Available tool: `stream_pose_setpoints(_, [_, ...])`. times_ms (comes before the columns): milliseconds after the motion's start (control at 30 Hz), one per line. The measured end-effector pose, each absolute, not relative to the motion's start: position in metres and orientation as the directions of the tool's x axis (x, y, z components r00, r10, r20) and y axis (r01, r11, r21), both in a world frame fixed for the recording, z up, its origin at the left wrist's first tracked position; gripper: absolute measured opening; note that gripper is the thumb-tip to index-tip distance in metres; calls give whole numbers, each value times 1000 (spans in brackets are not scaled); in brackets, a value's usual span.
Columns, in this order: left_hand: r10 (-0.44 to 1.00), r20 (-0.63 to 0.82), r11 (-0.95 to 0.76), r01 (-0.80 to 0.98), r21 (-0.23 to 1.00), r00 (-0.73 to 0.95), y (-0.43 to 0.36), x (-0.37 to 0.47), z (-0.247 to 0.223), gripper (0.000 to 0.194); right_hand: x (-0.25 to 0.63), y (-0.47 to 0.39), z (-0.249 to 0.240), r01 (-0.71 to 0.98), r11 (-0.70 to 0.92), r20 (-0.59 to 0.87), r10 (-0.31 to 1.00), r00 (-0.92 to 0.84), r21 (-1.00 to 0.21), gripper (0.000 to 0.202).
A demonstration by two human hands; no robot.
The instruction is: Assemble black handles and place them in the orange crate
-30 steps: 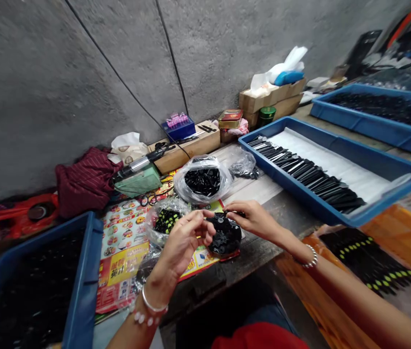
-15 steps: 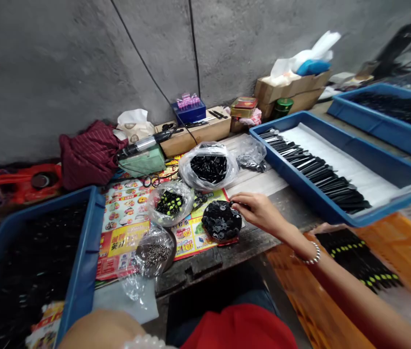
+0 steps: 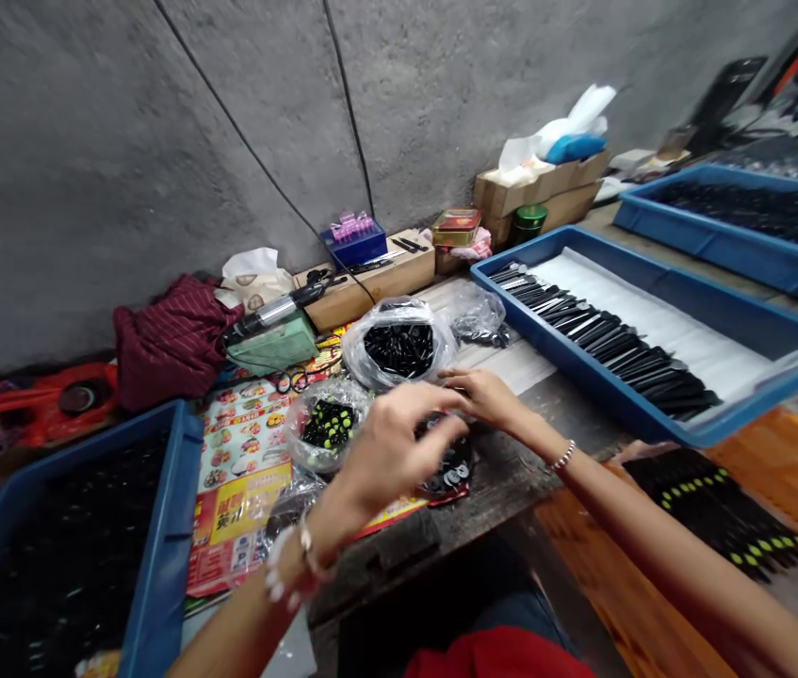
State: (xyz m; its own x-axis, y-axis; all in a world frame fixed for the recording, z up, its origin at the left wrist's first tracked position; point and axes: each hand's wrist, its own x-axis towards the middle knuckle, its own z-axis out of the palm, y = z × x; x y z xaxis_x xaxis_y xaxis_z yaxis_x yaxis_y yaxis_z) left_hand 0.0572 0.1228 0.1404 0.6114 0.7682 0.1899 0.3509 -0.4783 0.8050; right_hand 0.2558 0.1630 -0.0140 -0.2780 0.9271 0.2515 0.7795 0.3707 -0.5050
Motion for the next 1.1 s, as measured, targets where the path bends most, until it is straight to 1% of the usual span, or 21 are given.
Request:
stream_pose_setpoints(33, [790,241,-534,441,721,563,146,59,122,19,258,164,-15,785,366,247,929,-276,-500,21])
stream_pose_setpoints(100, [839,301,-538,616,575,453,190,59,89,21,262,165,-15,794,358,236,932,-275,-490,22])
stream_pose_setpoints(200, [876,321,-481,711,514,360,234,58,60,29,268,170,-18,807,343,226,938,-264,-481,21])
stream_pose_setpoints(300, [891,327,-443,759,477,315,249,60,48,38,272,178,-25,812,326,216,944,-250,-484,21])
stream_pose_setpoints(367, [893,328,-435,773,462,307,250,60,44,37,275,181,-30,808,320,215,946,-243,-496,21])
stream_pose_setpoints(467, [890,327,-445,765,465,319,250,57,40,29,278,181,-35,785,323,233,945,-231,-529,21])
stream_pose_setpoints(633, [886,329,-459,716,527,326,249,54,36,16,281,156,-30,737,321,294,940,-172,-595,23])
stream_pose_setpoints(667, [887,328,-458,702,545,324,248,55,36,16,280,146,-27,716,315,299,942,-153,-623,24])
stream_pose_setpoints(733, [892,326,-451,669,591,313,244,58,34,17,278,124,-21,638,282,283,953,-104,-716,27])
stream_pose_setpoints(833, [906,323,-422,590,688,272,239,61,32,21,269,84,-14,435,170,162,985,-57,-884,29])
stream_pose_setpoints(900, [921,313,-390,514,764,232,237,59,33,22,260,56,-13,272,59,43,997,-64,-960,31])
stream_pose_setpoints(1000, [952,264,-303,367,880,154,228,49,38,21,242,21,-19,40,-119,-121,991,-64,-992,33])
stream_pose_setpoints(1100, [983,146,-164,176,971,111,204,30,46,23,219,-4,-28,-96,-209,-201,975,-91,-973,36])
